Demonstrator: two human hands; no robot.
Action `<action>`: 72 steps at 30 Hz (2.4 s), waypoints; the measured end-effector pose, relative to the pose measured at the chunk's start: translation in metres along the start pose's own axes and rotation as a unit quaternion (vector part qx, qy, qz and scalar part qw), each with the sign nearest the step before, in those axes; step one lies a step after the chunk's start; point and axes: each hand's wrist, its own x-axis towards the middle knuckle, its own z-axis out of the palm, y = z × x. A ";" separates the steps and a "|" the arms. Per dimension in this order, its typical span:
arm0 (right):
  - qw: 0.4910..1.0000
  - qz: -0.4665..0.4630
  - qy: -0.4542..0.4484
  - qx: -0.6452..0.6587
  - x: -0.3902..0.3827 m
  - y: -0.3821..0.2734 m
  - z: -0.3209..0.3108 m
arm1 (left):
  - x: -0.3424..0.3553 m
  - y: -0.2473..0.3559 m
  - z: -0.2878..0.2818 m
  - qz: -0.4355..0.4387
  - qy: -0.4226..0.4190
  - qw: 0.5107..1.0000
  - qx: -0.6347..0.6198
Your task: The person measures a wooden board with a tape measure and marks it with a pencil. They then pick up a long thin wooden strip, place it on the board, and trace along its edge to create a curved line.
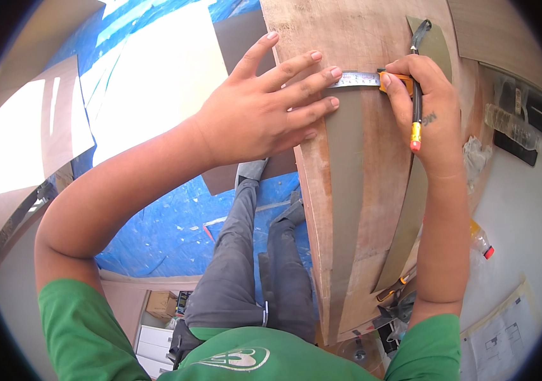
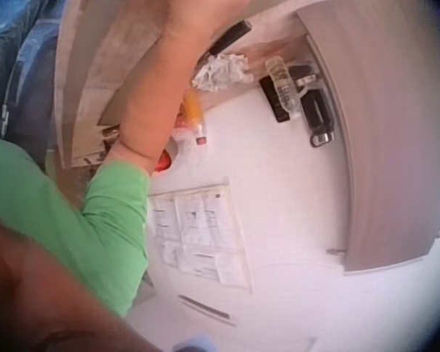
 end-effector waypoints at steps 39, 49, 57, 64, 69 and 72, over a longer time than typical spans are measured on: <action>0.939 -0.081 0.100 0.318 -0.061 0.005 0.060 | -0.003 -0.007 0.008 0.016 0.007 1.000 -0.019; 0.953 -0.091 0.099 0.271 -0.059 0.009 0.059 | -0.001 -0.011 0.010 0.014 -0.004 1.000 -0.027; 0.954 -0.146 0.102 0.240 -0.053 0.011 0.058 | -0.005 -0.013 0.012 0.032 -0.025 0.999 -0.031; 0.955 -0.152 0.098 0.237 -0.051 0.011 0.055 | -0.004 -0.015 0.016 0.042 -0.014 0.998 -0.039; 0.954 -0.134 0.102 0.248 -0.054 0.012 0.055 | -0.004 -0.018 0.021 0.048 0.007 0.997 -0.054; 0.954 -0.142 0.111 0.238 -0.053 0.010 0.054 | -0.005 -0.016 0.022 0.034 0.008 0.998 -0.044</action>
